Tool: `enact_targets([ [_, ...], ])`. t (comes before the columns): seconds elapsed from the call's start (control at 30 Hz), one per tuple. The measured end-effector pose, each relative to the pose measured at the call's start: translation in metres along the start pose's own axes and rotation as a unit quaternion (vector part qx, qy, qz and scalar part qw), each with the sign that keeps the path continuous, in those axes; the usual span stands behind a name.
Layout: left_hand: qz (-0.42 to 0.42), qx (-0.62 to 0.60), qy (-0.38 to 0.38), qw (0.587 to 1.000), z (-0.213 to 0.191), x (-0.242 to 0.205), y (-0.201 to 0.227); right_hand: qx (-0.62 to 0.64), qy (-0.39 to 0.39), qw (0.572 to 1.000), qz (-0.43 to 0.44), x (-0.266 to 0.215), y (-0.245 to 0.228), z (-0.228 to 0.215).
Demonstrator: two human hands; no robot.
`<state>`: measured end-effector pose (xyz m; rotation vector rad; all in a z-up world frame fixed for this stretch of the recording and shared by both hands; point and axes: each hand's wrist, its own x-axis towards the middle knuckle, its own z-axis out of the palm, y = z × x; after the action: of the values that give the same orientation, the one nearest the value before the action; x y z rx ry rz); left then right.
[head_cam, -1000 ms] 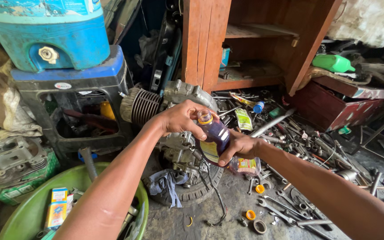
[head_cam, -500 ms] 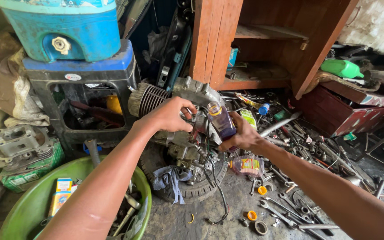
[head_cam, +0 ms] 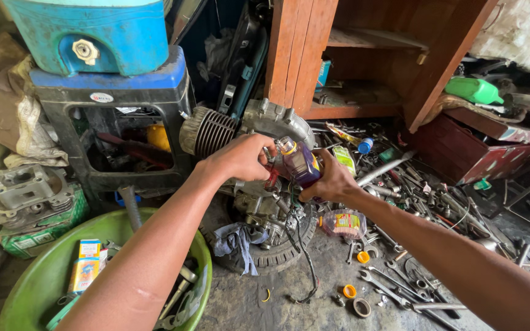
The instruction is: The person pours a reddish liquid from a plastic bottle into a small opening on a disassembled engine block. They use a cloth to wipe the bottle's mouth and the engine area. The person then picks up a second bottle, opens it, and pours more liquid into the same opening.
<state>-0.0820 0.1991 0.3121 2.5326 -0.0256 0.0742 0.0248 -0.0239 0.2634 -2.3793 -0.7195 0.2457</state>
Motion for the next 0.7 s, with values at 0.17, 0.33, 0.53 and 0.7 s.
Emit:
enact_targets([
  [0.17, 0.007, -0.022, -0.004, 1.000, 0.000, 0.001, -0.005, -0.017, -0.009, 1.000, 0.007, 0.003, 0.000, -0.003],
  [0.33, 0.033, -0.012, 0.006, 0.999, 0.003, 0.004, -0.011, -0.081, 0.014, 0.996, -0.027, 0.006, 0.004, -0.002],
  [0.53, 0.024, 0.013, 0.006, 1.000, 0.005, 0.006, -0.015, -0.088, -0.001, 0.996, -0.001, 0.006, 0.003, -0.002],
  [0.7, 0.032, 0.009, 0.016, 0.999, 0.010, 0.009, -0.018, -0.110, 0.017, 0.993, -0.030, 0.008, 0.009, -0.002],
])
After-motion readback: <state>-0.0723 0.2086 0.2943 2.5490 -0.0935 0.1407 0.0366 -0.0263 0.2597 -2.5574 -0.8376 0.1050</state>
